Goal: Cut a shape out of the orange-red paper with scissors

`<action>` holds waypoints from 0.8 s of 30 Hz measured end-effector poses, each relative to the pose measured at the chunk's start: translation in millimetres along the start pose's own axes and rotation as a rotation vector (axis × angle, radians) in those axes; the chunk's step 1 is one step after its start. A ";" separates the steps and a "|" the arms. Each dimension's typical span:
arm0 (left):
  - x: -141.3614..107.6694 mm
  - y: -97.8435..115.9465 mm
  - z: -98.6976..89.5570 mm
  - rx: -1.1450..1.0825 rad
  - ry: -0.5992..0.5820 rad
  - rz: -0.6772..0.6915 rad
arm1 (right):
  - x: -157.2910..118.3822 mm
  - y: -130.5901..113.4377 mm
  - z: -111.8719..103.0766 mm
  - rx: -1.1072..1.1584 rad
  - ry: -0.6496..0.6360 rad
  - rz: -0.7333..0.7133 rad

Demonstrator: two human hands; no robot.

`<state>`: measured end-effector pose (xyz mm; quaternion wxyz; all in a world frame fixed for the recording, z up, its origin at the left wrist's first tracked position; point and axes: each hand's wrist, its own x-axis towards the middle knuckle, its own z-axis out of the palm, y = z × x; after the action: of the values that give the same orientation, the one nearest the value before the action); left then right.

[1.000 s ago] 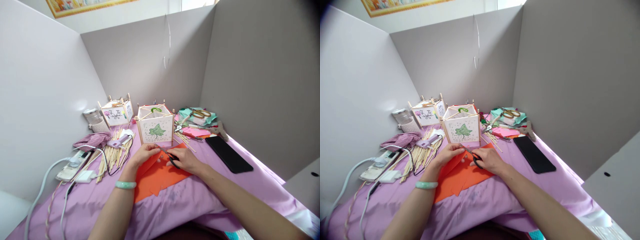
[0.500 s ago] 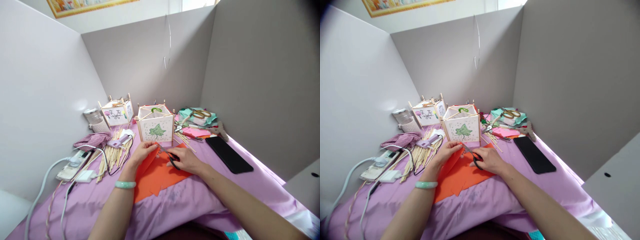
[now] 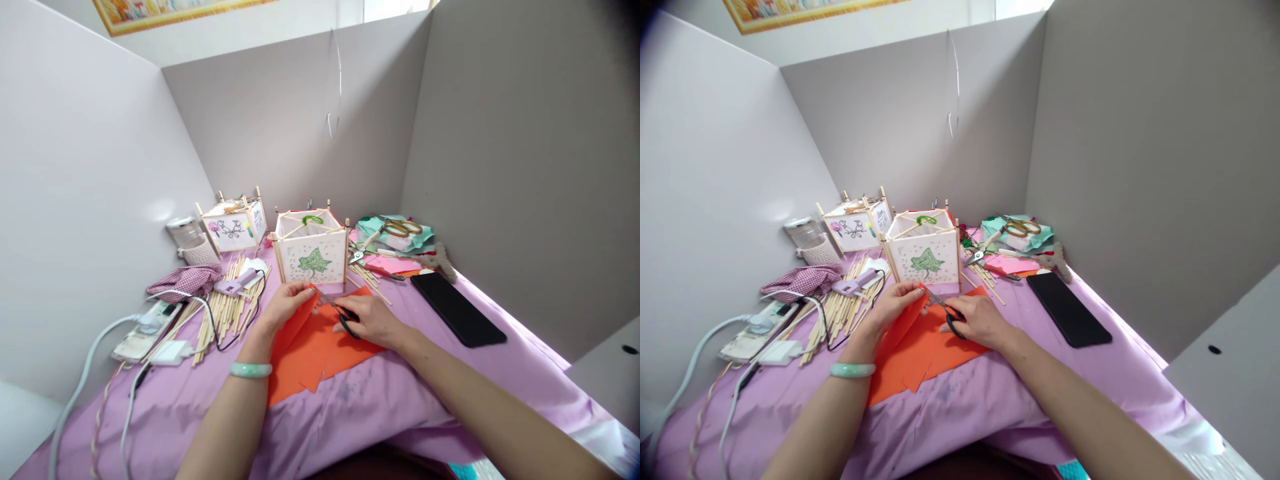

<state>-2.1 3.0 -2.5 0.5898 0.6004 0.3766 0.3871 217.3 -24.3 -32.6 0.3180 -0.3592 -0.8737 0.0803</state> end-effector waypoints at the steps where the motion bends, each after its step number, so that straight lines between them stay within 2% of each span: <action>1: 0.1 0.2 0.0 0.002 -0.003 0.001 | 0.1 0.1 0.0 -0.002 -0.001 -0.003; 24: 1.3 -2.1 -1.9 -0.006 -0.004 -0.008 | 0.5 3.0 1.1 -0.022 0.013 -0.013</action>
<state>-3.3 5.1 -4.6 0.5938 0.5981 0.3766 0.3846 218.0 -21.7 -34.4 0.3204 -0.3575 -0.8747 0.0662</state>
